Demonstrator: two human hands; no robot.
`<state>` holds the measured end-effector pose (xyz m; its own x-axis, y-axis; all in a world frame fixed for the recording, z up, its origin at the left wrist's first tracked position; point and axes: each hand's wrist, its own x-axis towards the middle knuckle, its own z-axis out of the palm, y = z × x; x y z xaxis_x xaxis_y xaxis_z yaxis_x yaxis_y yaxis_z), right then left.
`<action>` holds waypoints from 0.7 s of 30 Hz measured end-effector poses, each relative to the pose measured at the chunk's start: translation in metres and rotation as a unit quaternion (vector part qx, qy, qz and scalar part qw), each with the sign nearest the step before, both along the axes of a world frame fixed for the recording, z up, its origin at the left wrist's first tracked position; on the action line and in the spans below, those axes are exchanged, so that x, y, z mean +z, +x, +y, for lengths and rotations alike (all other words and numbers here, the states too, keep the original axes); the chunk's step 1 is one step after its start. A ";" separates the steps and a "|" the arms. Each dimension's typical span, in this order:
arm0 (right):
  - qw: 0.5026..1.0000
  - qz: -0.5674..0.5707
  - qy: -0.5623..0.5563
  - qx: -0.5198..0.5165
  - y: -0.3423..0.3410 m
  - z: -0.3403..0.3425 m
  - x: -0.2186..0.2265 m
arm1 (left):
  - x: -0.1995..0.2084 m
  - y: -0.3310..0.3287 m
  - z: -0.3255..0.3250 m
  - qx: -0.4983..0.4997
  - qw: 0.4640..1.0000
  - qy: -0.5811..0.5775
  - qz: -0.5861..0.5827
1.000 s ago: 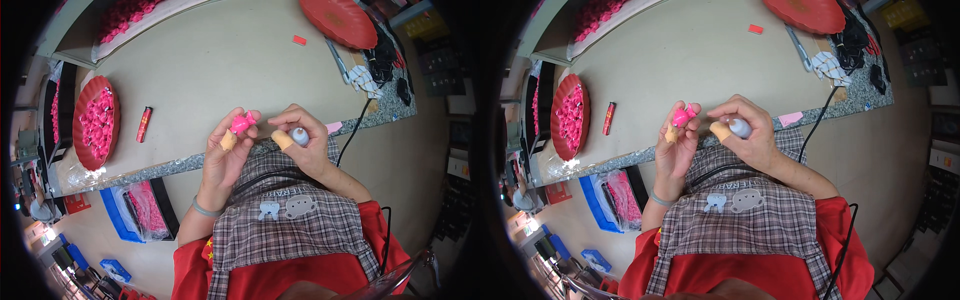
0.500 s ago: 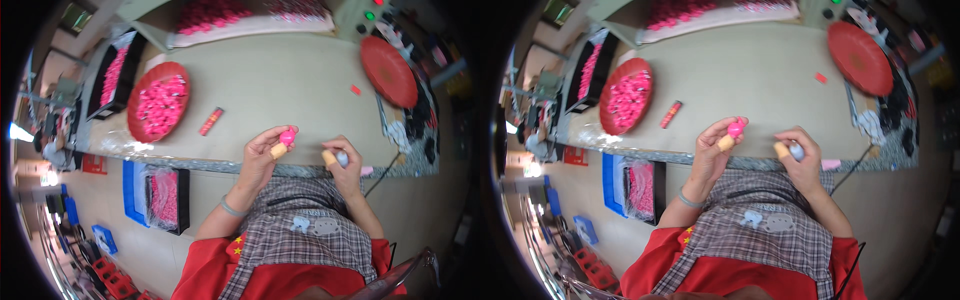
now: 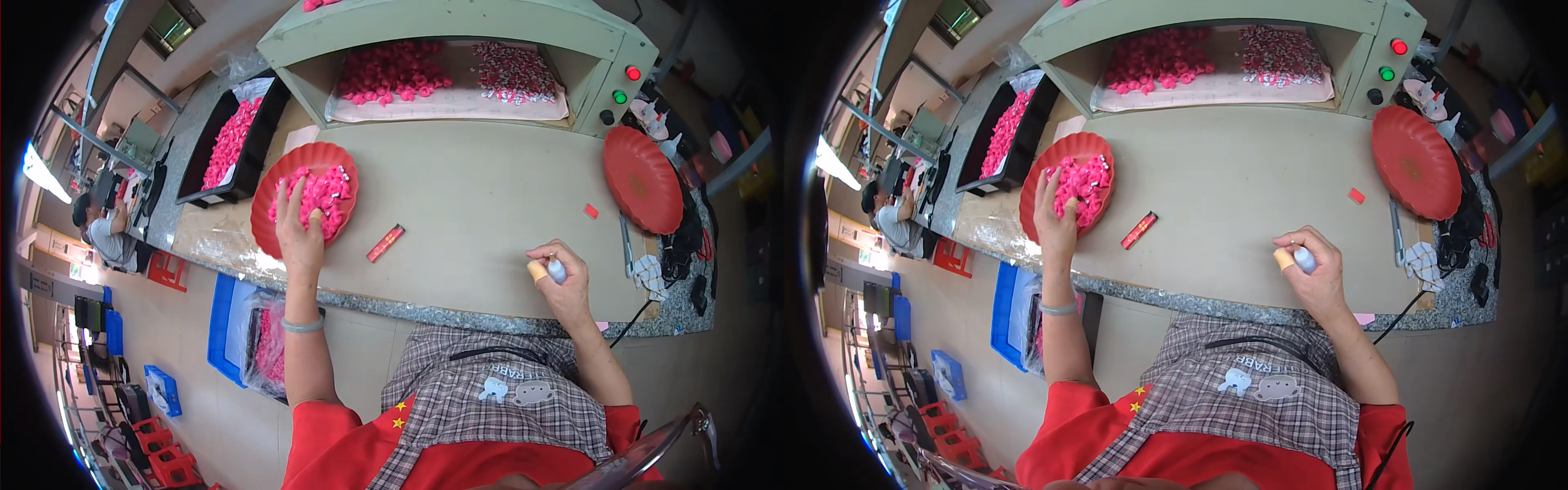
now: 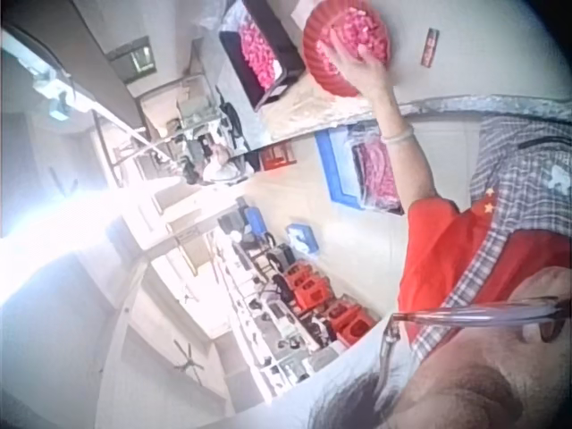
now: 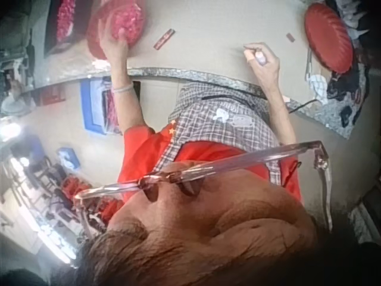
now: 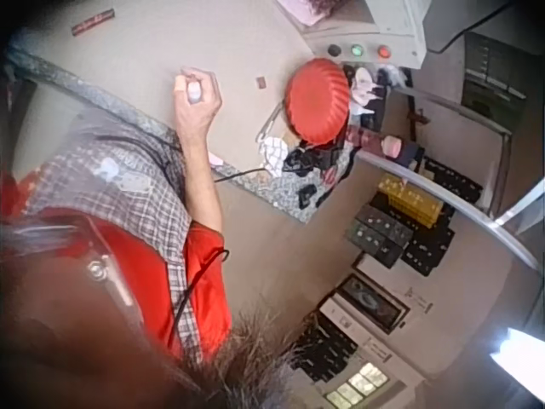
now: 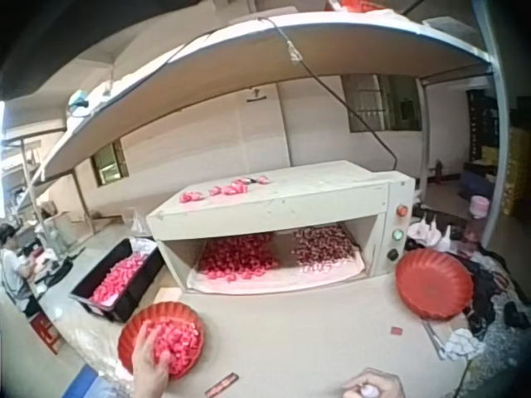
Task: The person assembles small figurines by retrieving parts from a tray, applying adhesive using a glue bottle, attaching the components together by hand, and placing the finished pieces into a plate.
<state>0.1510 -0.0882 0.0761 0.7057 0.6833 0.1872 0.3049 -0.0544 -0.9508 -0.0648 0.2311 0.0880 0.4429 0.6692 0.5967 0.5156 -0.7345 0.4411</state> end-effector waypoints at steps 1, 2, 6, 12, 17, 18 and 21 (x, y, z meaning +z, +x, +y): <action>1.000 -0.014 -0.003 0.007 0.003 0.002 0.002 | 0.001 0.001 0.003 -0.010 1.000 0.000 -0.003; 1.000 -0.028 -0.006 0.013 0.005 0.006 0.004 | 0.002 0.003 0.004 -0.017 1.000 -0.006 -0.015; 0.998 -0.047 -0.022 0.026 0.023 0.030 0.000 | 0.012 0.038 -0.007 -0.092 0.995 -0.021 -0.001; 0.996 -0.061 -0.036 0.050 0.047 0.065 -0.020 | 0.016 0.136 0.002 -0.262 0.961 -0.041 0.083; 0.996 -0.074 -0.008 0.048 0.054 0.070 -0.040 | -0.012 0.224 0.057 -0.285 0.952 0.013 0.107; 0.996 -0.073 -0.008 0.045 0.056 0.071 -0.041 | -0.019 0.241 0.066 -0.288 0.952 0.013 0.107; 0.994 -0.074 -0.046 0.065 0.060 0.071 -0.038 | -0.025 0.290 0.077 -0.276 0.952 0.103 0.084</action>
